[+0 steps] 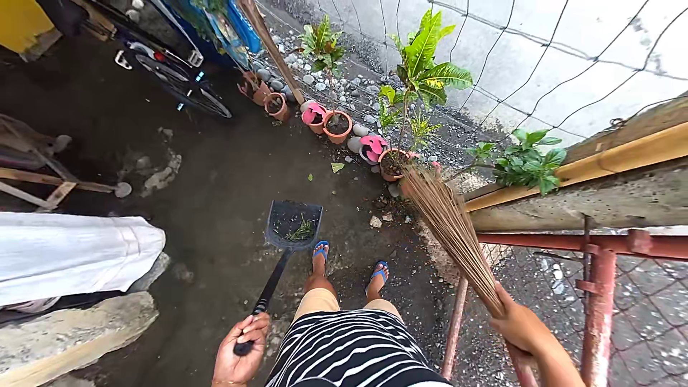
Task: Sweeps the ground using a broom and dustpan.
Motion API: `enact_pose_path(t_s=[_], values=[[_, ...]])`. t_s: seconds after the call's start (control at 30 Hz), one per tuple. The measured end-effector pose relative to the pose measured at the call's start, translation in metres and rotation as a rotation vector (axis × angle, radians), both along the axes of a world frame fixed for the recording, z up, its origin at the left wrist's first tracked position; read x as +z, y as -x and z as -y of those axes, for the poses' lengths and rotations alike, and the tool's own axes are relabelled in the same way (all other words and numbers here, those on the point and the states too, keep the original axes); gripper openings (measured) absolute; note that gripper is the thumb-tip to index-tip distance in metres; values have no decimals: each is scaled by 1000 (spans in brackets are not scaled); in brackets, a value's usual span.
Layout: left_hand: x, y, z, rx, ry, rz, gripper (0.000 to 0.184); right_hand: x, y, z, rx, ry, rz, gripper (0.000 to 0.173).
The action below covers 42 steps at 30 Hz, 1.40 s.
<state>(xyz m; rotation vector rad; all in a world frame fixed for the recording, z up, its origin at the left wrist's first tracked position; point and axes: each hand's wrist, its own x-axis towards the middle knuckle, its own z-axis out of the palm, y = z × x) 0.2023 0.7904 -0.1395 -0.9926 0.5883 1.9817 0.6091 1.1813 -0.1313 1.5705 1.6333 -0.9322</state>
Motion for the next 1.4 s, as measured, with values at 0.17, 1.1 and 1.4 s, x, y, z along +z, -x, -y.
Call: enact_pose_path(t_s=[0.17, 1.1, 1.4], values=[[2, -3, 6, -17, -26, 15, 31, -103, 58, -43, 393, 2, 169, 100], [-3, -3, -5, -25, -5, -9, 28, -17, -40, 58, -122, 119, -288, 112], [-3, -5, 5, -43, -103, 6, 23, -101, 24, 81, -278, 180, -95, 100]])
